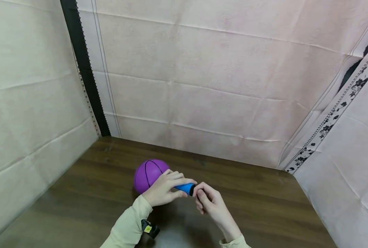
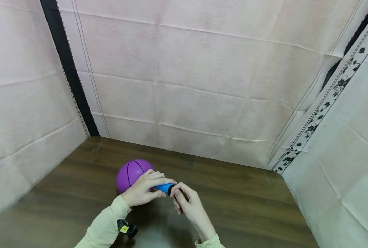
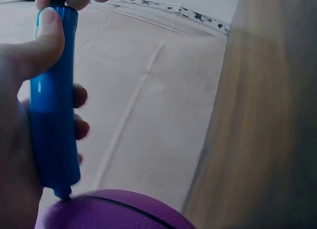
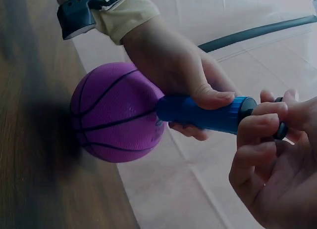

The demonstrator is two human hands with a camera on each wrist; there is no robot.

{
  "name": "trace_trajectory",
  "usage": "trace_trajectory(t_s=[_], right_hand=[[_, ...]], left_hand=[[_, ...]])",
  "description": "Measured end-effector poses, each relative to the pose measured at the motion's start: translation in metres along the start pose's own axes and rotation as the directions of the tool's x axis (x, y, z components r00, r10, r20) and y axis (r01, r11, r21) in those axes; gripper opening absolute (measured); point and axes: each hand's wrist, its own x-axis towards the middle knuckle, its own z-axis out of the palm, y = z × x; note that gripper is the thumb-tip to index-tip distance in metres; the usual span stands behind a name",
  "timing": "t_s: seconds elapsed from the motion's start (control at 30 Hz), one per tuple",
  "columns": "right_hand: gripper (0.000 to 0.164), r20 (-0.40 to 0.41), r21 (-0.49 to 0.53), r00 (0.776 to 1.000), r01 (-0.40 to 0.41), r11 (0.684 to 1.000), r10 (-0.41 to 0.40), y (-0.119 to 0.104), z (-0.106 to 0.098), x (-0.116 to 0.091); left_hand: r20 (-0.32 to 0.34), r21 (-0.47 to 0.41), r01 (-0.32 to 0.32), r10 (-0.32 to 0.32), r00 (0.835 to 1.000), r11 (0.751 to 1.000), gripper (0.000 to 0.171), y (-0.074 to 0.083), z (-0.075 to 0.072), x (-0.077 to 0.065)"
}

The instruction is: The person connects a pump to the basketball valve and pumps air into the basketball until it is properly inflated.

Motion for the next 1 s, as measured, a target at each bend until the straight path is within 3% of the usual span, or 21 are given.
trace_trajectory(t_s=[0.13,0.27,0.37,0.5,0.6,0.73,1.0], right_hand=[[0.019,-0.071,-0.055,0.995,-0.077,0.996,0.073,-0.005,-0.001,0.001],[0.022,-0.169,-0.043,0.977,-0.138,0.989,0.129,-0.024,-0.007,-0.001],[0.019,-0.209,-0.018,0.976,-0.071,0.997,0.066,-0.041,-0.015,-0.007],[0.017,-0.189,-0.026,0.982,0.006,1.000,-0.011,-0.054,-0.019,-0.014],[0.016,-0.172,-0.026,0.985,0.027,0.999,-0.031,-0.049,-0.014,-0.010],[0.015,-0.149,-0.019,0.989,0.014,1.000,-0.017,-0.028,-0.004,0.000],[0.019,-0.152,-0.011,0.987,-0.054,0.998,0.052,0.006,0.004,0.010]], left_hand=[[-0.006,-0.027,0.033,-0.034,0.999,0.999,0.042,-0.004,0.003,-0.001],[-0.052,0.002,0.110,-0.110,0.993,0.994,0.040,-0.011,0.000,-0.005],[-0.096,0.003,0.159,-0.158,0.983,0.987,0.040,-0.016,-0.003,-0.007],[-0.076,-0.045,0.171,-0.174,0.982,0.984,0.038,-0.018,-0.004,-0.010],[-0.090,-0.055,0.172,-0.177,0.980,0.984,0.033,-0.019,-0.004,-0.013],[-0.125,-0.038,0.164,-0.167,0.978,0.986,0.042,-0.017,0.001,-0.015],[-0.059,-0.095,0.127,-0.133,0.989,0.987,0.042,-0.010,0.011,-0.006]])
